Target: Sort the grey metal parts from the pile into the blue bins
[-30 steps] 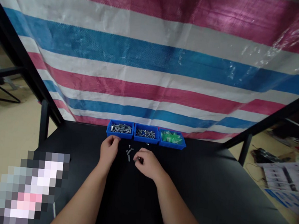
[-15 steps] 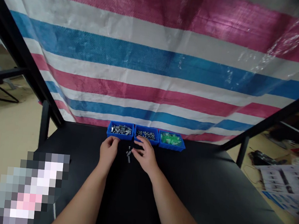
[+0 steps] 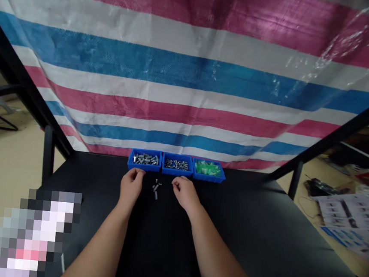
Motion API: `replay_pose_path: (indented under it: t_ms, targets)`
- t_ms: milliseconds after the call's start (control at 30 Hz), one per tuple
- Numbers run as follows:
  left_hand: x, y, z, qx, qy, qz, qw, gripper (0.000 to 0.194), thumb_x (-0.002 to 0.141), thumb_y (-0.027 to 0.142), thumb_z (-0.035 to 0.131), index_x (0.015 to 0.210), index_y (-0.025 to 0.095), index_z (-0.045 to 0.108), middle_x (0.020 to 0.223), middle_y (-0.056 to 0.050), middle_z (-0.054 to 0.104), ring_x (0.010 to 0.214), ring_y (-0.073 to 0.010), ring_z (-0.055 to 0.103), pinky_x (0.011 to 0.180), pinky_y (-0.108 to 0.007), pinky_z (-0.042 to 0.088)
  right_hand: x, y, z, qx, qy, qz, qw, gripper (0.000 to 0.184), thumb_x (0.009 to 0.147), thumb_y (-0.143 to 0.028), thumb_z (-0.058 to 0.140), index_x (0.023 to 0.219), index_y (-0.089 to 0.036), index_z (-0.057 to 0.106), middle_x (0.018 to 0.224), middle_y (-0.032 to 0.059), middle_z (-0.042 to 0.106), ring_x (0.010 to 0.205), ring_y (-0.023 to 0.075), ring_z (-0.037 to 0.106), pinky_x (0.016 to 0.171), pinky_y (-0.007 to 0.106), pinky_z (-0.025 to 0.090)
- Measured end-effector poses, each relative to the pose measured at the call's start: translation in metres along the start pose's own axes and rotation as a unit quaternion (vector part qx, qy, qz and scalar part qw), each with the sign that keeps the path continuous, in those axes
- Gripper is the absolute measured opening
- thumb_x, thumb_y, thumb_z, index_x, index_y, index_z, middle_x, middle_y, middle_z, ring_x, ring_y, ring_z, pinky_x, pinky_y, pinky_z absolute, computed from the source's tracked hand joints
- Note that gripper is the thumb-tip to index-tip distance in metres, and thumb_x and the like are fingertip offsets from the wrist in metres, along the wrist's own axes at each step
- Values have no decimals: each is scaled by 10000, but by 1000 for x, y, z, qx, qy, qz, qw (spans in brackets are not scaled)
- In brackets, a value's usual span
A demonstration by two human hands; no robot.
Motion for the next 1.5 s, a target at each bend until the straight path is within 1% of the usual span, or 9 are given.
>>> replay_pose_path:
  t_ms: [133, 267, 333, 533, 733, 900, 1100, 1367, 1500]
  targets:
    - [0, -1, 1, 3, 1, 3, 1000, 247, 820, 390, 593, 758, 171, 688, 655, 35, 588, 652, -135, 486, 652, -231, 346, -4, -18, 3, 106, -39, -43, 993, 86, 824, -147, 628, 814, -201, 694, 757, 1, 623, 625, 120, 589, 612, 234, 489]
    - [0, -1, 2, -5, -2, 6, 1000, 254, 826, 393, 587, 760, 169, 686, 663, 32, 592, 649, -134, 483, 648, -230, 346, -1, -4, -23, 253, 130, 11, 958, 189, 883, -314, 645, 1034, -199, 638, 1039, 88, 686, 860, 188, 703, 755, 304, 583]
    - [0, -1, 3, -10, -6, 5, 1000, 253, 826, 394, 588, 757, 169, 683, 675, 28, 598, 652, -134, 484, 652, -229, 349, -1, 1, -27, 291, 168, 18, 942, 294, 863, -333, 675, 1115, -205, 594, 1197, 120, 642, 972, 212, 705, 784, 315, 595]
    - [0, 0, 2, -16, -1, 5, 1000, 264, 812, 404, 595, 750, 166, 689, 636, 27, 574, 627, -135, 465, 628, -229, 338, -4, -27, -3, 124, 33, -54, 990, 149, 870, -199, 618, 994, -219, 697, 976, 48, 645, 765, 147, 634, 704, 278, 551]
    - [0, 0, 3, -19, -6, 6, 1000, 257, 815, 397, 593, 750, 168, 690, 639, 33, 569, 632, -131, 469, 626, -226, 340, 0, -42, 26, 34, -16, -81, 996, 314, 857, -129, 643, 1150, -222, 704, 1084, 74, 628, 1045, 212, 601, 986, 375, 485]
    - [0, -1, 3, -15, -5, 0, 1000, 263, 816, 404, 587, 740, 170, 681, 593, 47, 527, 597, -123, 446, 608, -227, 333, -3, -42, 26, 35, -67, -71, 995, 173, 854, -133, 646, 978, -219, 733, 996, 45, 626, 879, 164, 615, 816, 294, 500]
    - [0, 0, 4, -16, -11, -3, 1000, 250, 812, 390, 588, 725, 174, 679, 643, 28, 596, 634, -136, 493, 630, -229, 358, -16, -35, 20, 48, -164, -42, 984, 194, 754, -43, 592, 795, -213, 676, 590, -67, 548, 531, 91, 497, 551, 207, 364]
    - [1, 0, 3, -22, -13, -11, 1000, 241, 808, 380, 587, 746, 170, 689, 693, 14, 636, 667, -146, 524, 652, -235, 369, -18, -31, 22, 23, -151, -2, 988, 99, 740, -137, 709, 783, -222, 679, 626, -36, 653, 555, 117, 581, 532, 213, 370]
    - [1, 0, 4, -13, -17, -10, 1000, 243, 808, 380, 581, 745, 172, 689, 700, 8, 639, 678, -153, 529, 654, -239, 370, -25, -24, 29, 88, -185, 41, 978, 87, 781, -124, 678, 785, -210, 681, 651, -31, 657, 487, 104, 598, 490, 197, 401]
Point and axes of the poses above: each hand's wrist, its own x-axis towards the middle knuckle, its own z-axis out of the palm, y = z × x, the point moved 10 cm from there along x, towards the middle knuckle
